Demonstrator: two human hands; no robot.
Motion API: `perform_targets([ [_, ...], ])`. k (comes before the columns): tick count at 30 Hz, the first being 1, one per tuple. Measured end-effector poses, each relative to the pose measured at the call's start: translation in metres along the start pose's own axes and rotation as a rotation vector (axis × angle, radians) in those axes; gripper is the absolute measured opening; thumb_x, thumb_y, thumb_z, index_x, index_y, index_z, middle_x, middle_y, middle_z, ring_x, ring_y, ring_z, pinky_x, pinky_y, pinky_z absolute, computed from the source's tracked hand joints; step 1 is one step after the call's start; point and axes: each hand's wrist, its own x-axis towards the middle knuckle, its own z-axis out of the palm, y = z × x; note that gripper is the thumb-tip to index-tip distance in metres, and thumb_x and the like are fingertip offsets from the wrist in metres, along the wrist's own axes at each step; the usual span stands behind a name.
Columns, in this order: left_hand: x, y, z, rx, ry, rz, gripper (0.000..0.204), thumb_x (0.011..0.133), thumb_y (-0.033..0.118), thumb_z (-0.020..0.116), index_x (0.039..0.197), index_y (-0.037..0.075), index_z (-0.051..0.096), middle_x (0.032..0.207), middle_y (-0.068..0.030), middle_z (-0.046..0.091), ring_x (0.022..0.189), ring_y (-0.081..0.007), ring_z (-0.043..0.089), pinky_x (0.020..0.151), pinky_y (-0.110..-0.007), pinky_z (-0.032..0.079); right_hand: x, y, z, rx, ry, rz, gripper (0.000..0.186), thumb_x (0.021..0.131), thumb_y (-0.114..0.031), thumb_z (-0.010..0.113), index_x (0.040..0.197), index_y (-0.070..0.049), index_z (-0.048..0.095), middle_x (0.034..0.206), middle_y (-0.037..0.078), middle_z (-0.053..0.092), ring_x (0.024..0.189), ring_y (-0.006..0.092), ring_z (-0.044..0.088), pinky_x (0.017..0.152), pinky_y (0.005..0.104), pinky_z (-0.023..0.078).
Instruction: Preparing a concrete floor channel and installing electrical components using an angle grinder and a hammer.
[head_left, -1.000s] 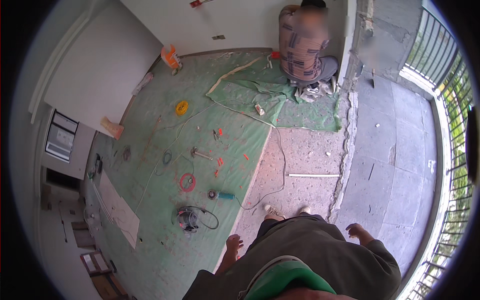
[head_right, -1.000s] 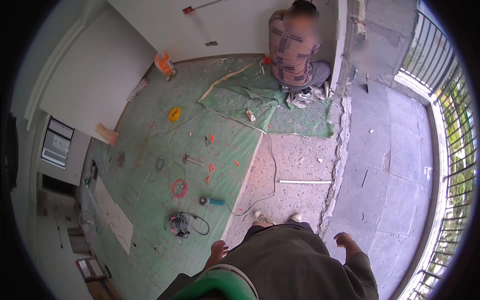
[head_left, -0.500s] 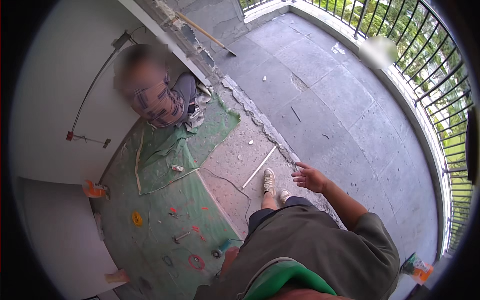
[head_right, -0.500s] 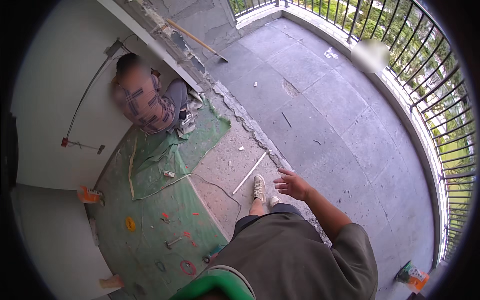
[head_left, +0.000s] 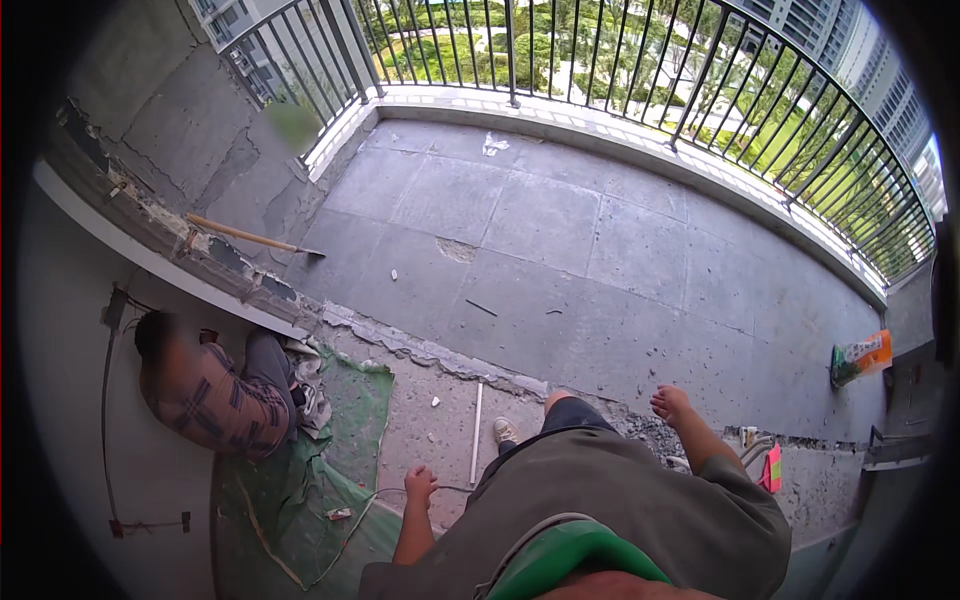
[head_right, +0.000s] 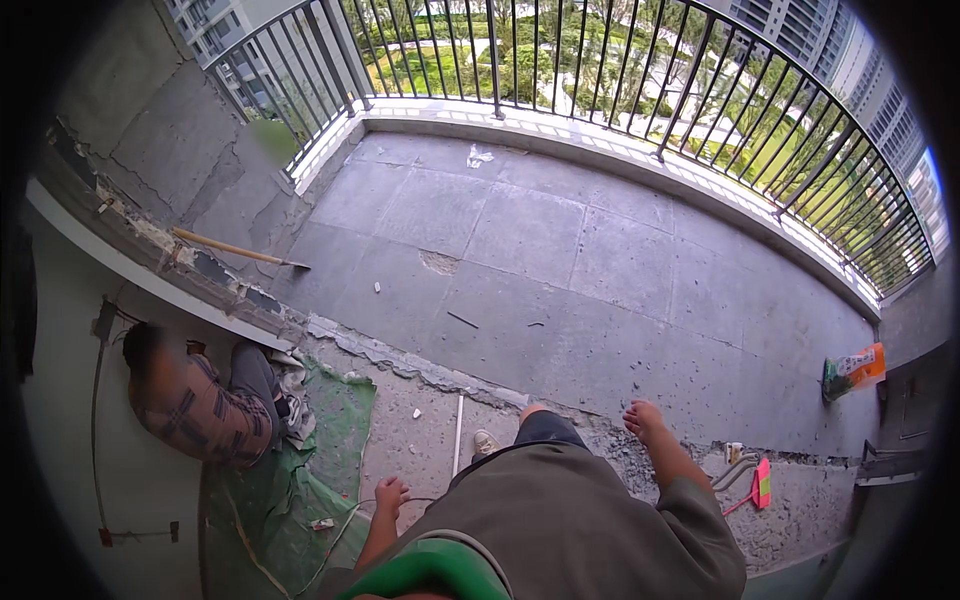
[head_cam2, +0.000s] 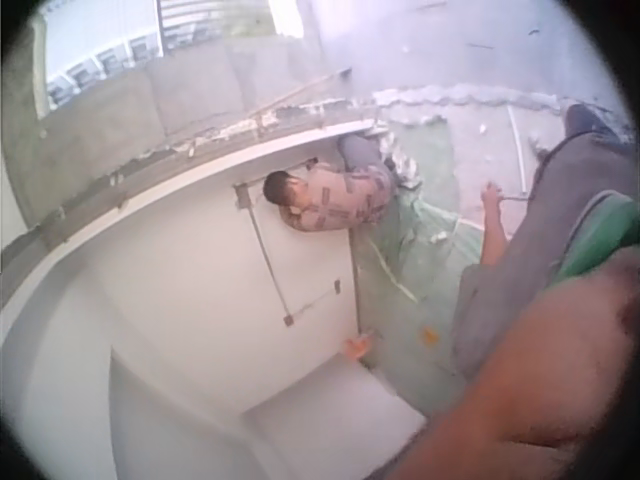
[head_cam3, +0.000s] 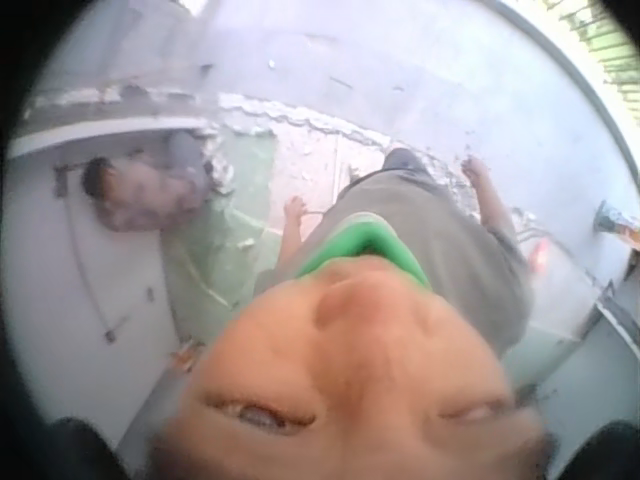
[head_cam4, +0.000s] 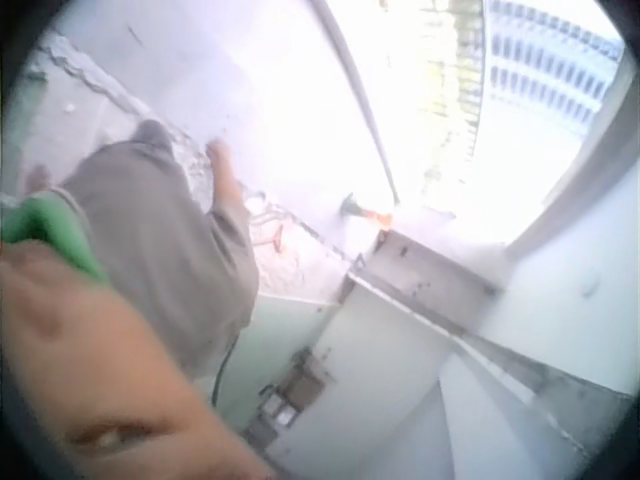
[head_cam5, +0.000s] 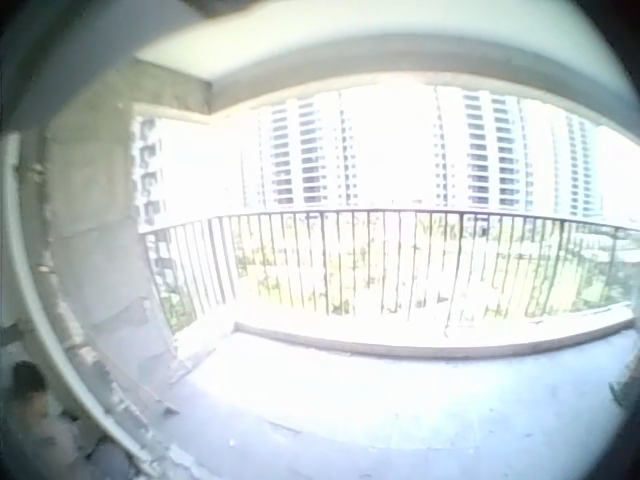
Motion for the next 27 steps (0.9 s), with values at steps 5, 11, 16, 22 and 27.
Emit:
perform_targets([
  [5,0.056,0.075,0.027,0.262,-0.055,0.058,0.039,0.079,0.008,0.056,0.116,0.001,0.048,0.093,-0.0114,0.058,0.073,-0.0205,0.061,0.057,-0.033,0.053,-0.015,0.080,-0.047,-0.278,-0.004,0.152,0.018,0.079,-0.016,0.053,0.092,-0.009,0.064,0.078,0.008,0.061,0.077,0.0189,0.061,0.065,0.0300,0.050],
  [11,0.098,0.119,0.111,0.511,-0.162,0.063,0.041,0.077,0.009,0.060,0.115,-0.001,0.050,0.090,-0.0111,0.060,0.071,-0.0191,0.061,0.053,-0.031,0.052,-0.039,0.093,-0.039,-1.144,-0.091,-0.003,0.029,0.074,-0.020,0.058,0.098,-0.007,0.067,0.075,0.010,0.068,0.060,0.0197,0.064,0.057,0.0318,0.052],
  [16,0.114,0.172,0.203,0.772,-0.244,0.200,0.037,0.073,0.016,0.063,0.107,0.001,0.060,0.088,-0.0124,0.065,0.077,-0.0193,0.062,0.063,-0.032,0.051,0.049,0.039,-0.024,-1.331,-0.243,-0.217,0.033,0.073,-0.023,0.061,0.103,-0.009,0.066,0.084,0.009,0.068,0.067,0.0195,0.065,0.063,0.0313,0.053],
  [22,0.129,0.261,0.335,1.514,-0.489,0.392,0.029,0.078,0.021,0.055,0.102,0.007,0.063,0.102,-0.0149,0.063,0.095,-0.0303,0.061,0.081,-0.041,0.048,0.143,-0.099,-0.041,-0.355,-0.102,0.079,0.035,0.077,-0.015,0.059,0.110,-0.003,0.060,0.084,0.011,0.064,0.064,0.0187,0.063,0.053,0.0309,0.051],
  [27,0.107,0.326,0.471,2.048,-0.804,0.555,0.025,0.082,0.019,0.049,0.100,0.010,0.064,0.109,-0.0136,0.061,0.100,-0.0325,0.058,0.082,-0.043,0.048,0.169,-0.195,-0.081,-0.346,-0.051,0.032,0.033,0.083,-0.015,0.055,0.113,-0.002,0.055,0.086,0.010,0.062,0.069,0.0200,0.063,0.056,0.0316,0.051],
])
